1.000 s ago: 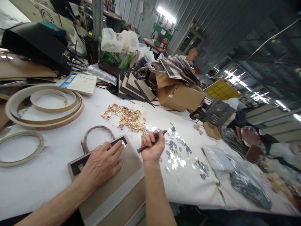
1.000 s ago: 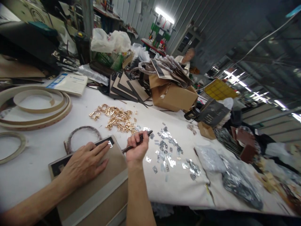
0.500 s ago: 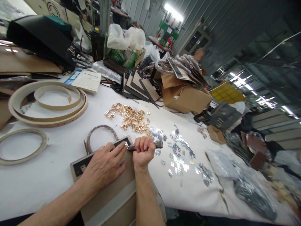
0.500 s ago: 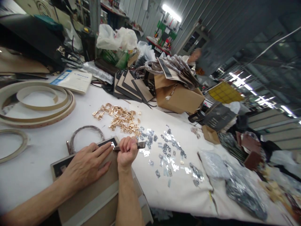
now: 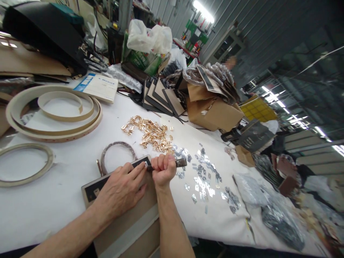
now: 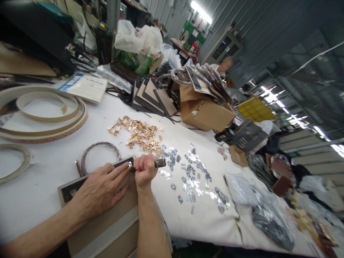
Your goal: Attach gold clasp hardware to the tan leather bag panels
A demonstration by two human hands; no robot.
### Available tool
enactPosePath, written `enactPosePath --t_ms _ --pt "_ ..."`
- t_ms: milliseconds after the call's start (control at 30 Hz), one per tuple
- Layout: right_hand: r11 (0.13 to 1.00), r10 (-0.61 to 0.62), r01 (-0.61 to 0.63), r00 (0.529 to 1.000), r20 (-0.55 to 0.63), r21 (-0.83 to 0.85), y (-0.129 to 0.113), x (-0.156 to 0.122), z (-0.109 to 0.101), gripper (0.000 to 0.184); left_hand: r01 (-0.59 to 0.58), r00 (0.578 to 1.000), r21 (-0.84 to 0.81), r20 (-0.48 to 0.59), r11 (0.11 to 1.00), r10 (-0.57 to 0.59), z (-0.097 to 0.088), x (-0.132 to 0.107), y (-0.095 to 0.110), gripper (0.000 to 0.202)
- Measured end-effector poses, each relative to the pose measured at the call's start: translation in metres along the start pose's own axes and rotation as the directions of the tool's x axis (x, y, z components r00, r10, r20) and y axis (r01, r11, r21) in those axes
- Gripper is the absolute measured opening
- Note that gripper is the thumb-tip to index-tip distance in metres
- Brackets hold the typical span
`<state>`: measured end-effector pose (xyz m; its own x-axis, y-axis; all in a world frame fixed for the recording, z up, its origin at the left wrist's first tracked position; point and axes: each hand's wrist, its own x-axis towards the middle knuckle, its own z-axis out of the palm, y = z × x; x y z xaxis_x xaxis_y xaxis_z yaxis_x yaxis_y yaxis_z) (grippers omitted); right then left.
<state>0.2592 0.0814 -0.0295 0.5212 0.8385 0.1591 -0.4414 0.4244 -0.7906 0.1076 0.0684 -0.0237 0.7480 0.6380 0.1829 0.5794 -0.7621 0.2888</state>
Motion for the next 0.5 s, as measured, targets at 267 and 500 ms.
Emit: enactPosePath --t_ms 267,500 --pt "0.971 0.18 -0.16 0.979 0.1 -0.18 0.005 0.013 0.01 0.054 0.003 1.0 -0.022 -0.019 1.0 -0.004 -0.001 0.001 0.0 0.031" --pt "0.983 0.136 -0.14 0.99 -0.043 -0.116 -0.025 0.029 0.027 0.054 0.007 1.0 0.04 -0.003 0.999 -0.007 0.001 -0.001 0.001 0.033"
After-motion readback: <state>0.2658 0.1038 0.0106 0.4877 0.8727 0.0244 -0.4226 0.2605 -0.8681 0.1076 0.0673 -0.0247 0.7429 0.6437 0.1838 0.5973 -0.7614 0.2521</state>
